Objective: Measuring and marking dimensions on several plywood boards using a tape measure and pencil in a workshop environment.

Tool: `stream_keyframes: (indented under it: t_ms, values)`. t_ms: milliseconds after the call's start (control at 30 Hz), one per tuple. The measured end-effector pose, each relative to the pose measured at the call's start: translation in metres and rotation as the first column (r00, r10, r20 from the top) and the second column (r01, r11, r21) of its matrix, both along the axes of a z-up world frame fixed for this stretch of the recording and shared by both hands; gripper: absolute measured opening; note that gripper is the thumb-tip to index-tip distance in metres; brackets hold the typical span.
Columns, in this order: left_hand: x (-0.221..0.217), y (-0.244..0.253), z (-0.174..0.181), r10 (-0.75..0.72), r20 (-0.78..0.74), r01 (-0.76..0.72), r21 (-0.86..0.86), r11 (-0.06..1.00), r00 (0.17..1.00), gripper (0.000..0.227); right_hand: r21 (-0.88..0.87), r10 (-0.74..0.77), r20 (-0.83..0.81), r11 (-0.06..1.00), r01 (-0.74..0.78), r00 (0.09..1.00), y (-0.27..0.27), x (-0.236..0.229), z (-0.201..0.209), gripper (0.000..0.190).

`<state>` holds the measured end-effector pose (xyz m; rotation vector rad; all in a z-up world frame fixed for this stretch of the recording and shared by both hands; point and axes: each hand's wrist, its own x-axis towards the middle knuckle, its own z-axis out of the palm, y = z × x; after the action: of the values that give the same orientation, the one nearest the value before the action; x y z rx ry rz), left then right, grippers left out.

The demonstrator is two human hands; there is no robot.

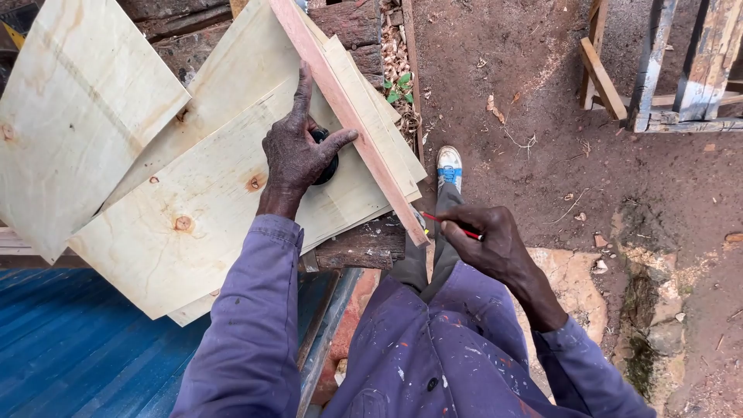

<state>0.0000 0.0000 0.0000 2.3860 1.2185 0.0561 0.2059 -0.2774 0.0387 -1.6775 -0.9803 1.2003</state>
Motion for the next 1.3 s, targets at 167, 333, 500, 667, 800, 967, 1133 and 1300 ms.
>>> stream_keyframes:
  t_ms: [167, 333, 500, 667, 800, 967, 1133, 1300]
  values:
    - [0.000, 0.000, -0.004, 0.000, 0.008, 0.000, 0.010, 1.000, 1.000, 0.111, 0.099, -0.245, -0.099, 0.962, 0.255, 0.964, -0.009, -0.020, -0.023, 0.021]
    - [0.017, 0.000, 0.017, 0.157, -0.036, -0.160, -0.124, 0.979, 0.987, 0.111, 0.073, -0.339, 0.070, 0.940, 0.334, 0.938, -0.015, -0.049, -0.045, 0.020]
    - [0.011, -0.008, 0.032, 0.229, 0.001, -0.224, -0.204, 0.953, 0.973, 0.116, -0.116, -0.021, 0.179, 0.992, 0.043, 0.984, -0.007, -0.073, -0.049, 0.040]
    - [-0.026, -0.048, 0.025, 0.505, 0.225, -0.401, -0.384, 0.832, 0.833, 0.100, -0.155, 0.026, 0.201, 0.988, 0.006, 0.979, -0.007, -0.072, -0.064, 0.032]
    - [-0.073, -0.086, 0.043, 0.842, 0.383, -0.464, -0.708, 0.531, 0.379, 0.063, -0.317, -0.104, 0.096, 0.940, 0.129, 0.990, 0.014, -0.063, 0.038, 0.026]
    - [-0.146, -0.062, 0.016, 0.925, 0.347, -0.330, -0.901, 0.282, -0.157, 0.038, -0.217, -0.039, 0.311, 0.970, 0.111, 0.950, 0.012, -0.050, 0.033, 0.018]
    - [-0.208, 0.011, -0.009, 0.901, 0.193, -0.020, -0.979, 0.201, -0.387, 0.055, 0.008, -0.057, 0.575, 0.998, 0.064, 0.816, 0.094, -0.052, 0.035, 0.031]
    - [-0.246, 0.084, -0.030, 0.751, 0.090, -0.025, -0.995, 0.098, -0.655, 0.061, 0.268, -0.153, 0.738, 0.960, -0.078, 0.657, 0.207, -0.053, -0.017, 0.035]
